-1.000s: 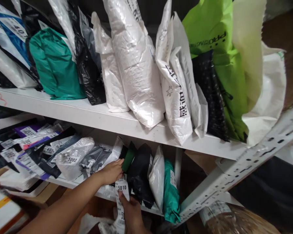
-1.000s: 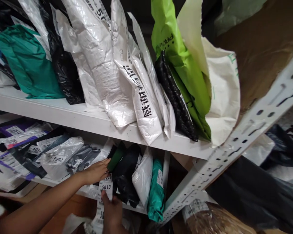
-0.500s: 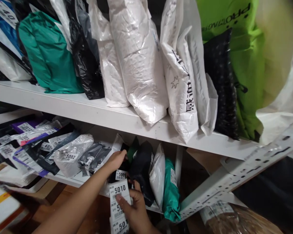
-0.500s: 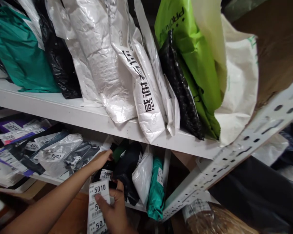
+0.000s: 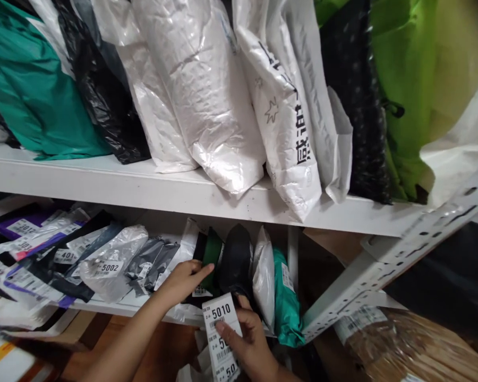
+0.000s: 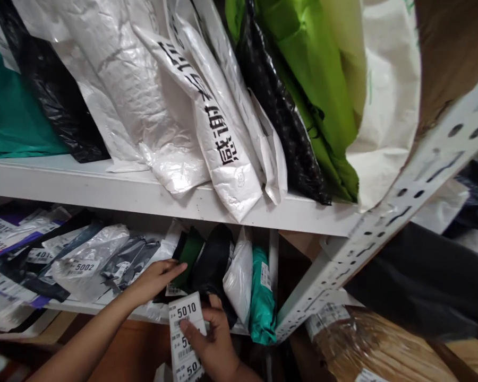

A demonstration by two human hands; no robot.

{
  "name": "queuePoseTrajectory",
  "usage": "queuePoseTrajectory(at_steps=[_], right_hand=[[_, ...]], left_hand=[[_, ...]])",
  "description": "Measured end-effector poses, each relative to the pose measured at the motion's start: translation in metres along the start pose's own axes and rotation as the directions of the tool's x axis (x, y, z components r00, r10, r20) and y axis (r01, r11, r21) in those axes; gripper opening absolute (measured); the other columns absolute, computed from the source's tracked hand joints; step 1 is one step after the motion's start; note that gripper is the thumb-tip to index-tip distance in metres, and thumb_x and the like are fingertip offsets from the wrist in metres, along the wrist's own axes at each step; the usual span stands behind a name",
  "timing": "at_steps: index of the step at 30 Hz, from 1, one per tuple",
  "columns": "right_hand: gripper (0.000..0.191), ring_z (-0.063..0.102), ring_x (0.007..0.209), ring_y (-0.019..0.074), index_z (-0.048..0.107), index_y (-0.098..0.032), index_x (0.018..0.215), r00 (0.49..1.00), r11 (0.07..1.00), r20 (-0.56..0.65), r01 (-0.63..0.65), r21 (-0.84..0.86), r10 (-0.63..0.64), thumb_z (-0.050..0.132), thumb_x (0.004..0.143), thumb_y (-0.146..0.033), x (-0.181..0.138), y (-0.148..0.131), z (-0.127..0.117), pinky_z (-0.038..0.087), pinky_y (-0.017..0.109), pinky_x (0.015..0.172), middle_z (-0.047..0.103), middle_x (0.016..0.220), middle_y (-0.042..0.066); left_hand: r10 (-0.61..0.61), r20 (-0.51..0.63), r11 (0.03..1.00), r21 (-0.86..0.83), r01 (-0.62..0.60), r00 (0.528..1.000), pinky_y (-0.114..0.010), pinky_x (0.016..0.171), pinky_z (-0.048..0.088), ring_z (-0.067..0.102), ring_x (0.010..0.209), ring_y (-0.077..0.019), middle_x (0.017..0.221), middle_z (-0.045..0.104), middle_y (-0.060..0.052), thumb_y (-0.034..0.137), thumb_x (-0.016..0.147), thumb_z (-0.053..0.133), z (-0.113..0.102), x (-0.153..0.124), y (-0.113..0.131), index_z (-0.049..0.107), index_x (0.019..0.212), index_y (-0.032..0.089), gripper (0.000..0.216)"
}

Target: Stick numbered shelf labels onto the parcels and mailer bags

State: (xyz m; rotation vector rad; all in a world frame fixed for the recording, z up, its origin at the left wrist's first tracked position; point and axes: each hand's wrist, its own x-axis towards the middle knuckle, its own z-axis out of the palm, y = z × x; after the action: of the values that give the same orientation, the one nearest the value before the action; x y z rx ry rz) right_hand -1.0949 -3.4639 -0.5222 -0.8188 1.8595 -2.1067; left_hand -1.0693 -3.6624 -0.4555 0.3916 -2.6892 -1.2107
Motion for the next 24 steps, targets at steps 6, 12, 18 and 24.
queuePoseTrajectory(at_steps=[6,12,18,24], right_hand=[[0.022,0.056,0.117,0.0264,0.076,-0.022,0.080,0.941,0.986,0.338,-0.044,0.161,-0.013,0.075,0.071,-0.043,0.008,-0.025,0.030,0.040,0.042,0.102,0.061,0.121,0.010],[0.017,0.052,0.119,0.0278,0.078,-0.021,0.080,0.972,0.979,0.228,-0.012,-0.202,0.059,0.069,0.076,-0.036,0.011,-0.021,0.031,0.037,0.039,0.104,0.064,0.115,0.009],[0.011,0.062,0.096,0.0230,0.076,-0.018,0.079,0.939,0.805,0.338,0.152,-0.573,0.063,0.066,0.076,-0.019,0.012,-0.034,0.000,0.048,0.030,0.086,0.062,0.105,0.012],[0.011,0.064,0.086,0.0189,0.075,-0.021,0.080,0.929,0.775,0.370,0.254,-0.578,-0.028,0.065,0.077,-0.019,0.013,-0.040,-0.013,0.051,0.025,0.078,0.062,0.102,0.010]], left_hand=[[0.001,-0.056,0.978,0.208,0.011,0.998,-0.029,0.085,0.046,0.061,0.097,-0.0188,0.110,0.061,-0.006,0.010,0.079,0.048,0.013,0.013,0.001,0.043,0.134,0.026,0.057],[-0.046,-0.142,0.907,0.410,0.101,0.989,-0.029,0.086,0.047,0.062,0.097,-0.0194,0.115,0.057,-0.006,0.026,0.085,0.050,0.028,0.009,-0.001,0.058,0.124,0.029,0.040],[0.114,-0.308,0.882,0.469,0.047,0.944,-0.038,0.101,0.041,0.058,0.104,-0.0250,0.109,0.059,-0.009,0.024,0.087,0.051,0.050,-0.002,-0.017,0.060,0.124,0.023,0.038],[0.155,-0.363,0.811,0.578,0.092,0.919,-0.049,0.110,0.028,0.059,0.102,-0.0271,0.109,0.062,-0.009,0.031,0.089,0.050,0.056,-0.007,-0.022,0.061,0.122,0.027,0.034]])
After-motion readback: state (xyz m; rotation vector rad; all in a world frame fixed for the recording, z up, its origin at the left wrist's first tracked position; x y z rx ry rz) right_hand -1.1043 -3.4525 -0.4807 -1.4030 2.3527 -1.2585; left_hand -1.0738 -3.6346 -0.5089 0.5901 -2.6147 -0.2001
